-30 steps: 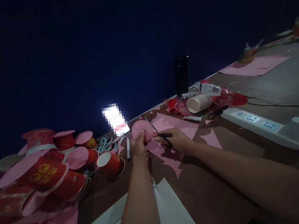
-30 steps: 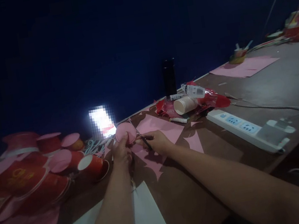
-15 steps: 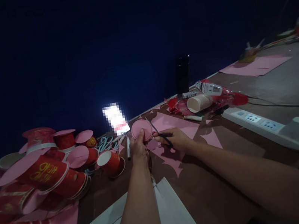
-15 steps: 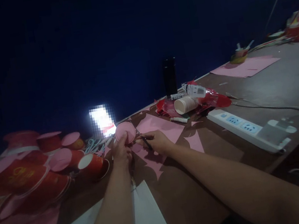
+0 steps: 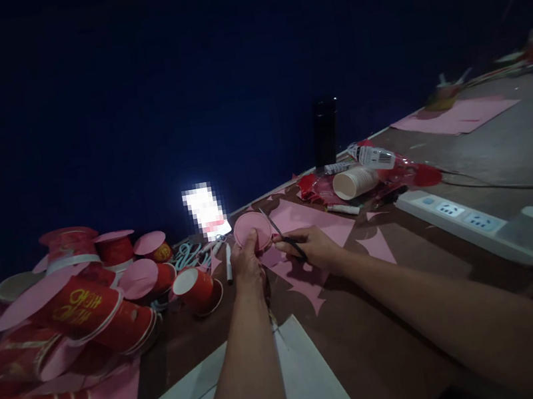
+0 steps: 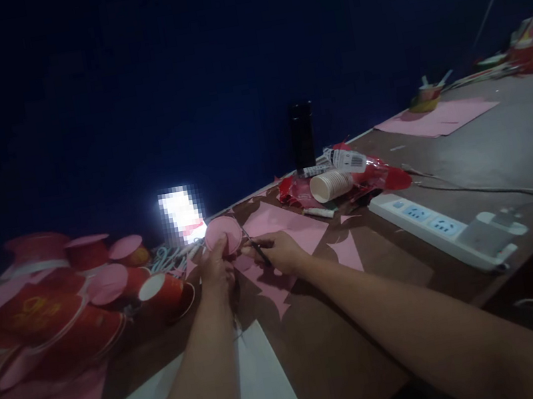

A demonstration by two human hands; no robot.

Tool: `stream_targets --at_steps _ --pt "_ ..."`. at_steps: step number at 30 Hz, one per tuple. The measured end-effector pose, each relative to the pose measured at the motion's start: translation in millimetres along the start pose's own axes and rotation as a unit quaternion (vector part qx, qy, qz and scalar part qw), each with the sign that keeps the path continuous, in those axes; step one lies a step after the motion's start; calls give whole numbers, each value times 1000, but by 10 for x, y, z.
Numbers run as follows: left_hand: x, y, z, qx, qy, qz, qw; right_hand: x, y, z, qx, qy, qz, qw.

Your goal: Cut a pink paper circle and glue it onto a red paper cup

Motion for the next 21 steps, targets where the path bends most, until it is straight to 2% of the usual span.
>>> stream_targets --at_steps 15,21 --pt "-37 -31 27 36 5 16 999 -34 15 -3 1 -3 -5 1000" --pt "-30 -24 23 27 2 7 1000 -33 11 -4 -5 -1 4 1000"
Point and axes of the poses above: each hand's wrist, its own y-axis towards the middle knuckle, its own z-axis out of the palm, x = y × z, the point moved 4 cm from there along y, towards the middle knuckle, and after that the axes turned 4 degrees about -y, right-handed, at the moved point
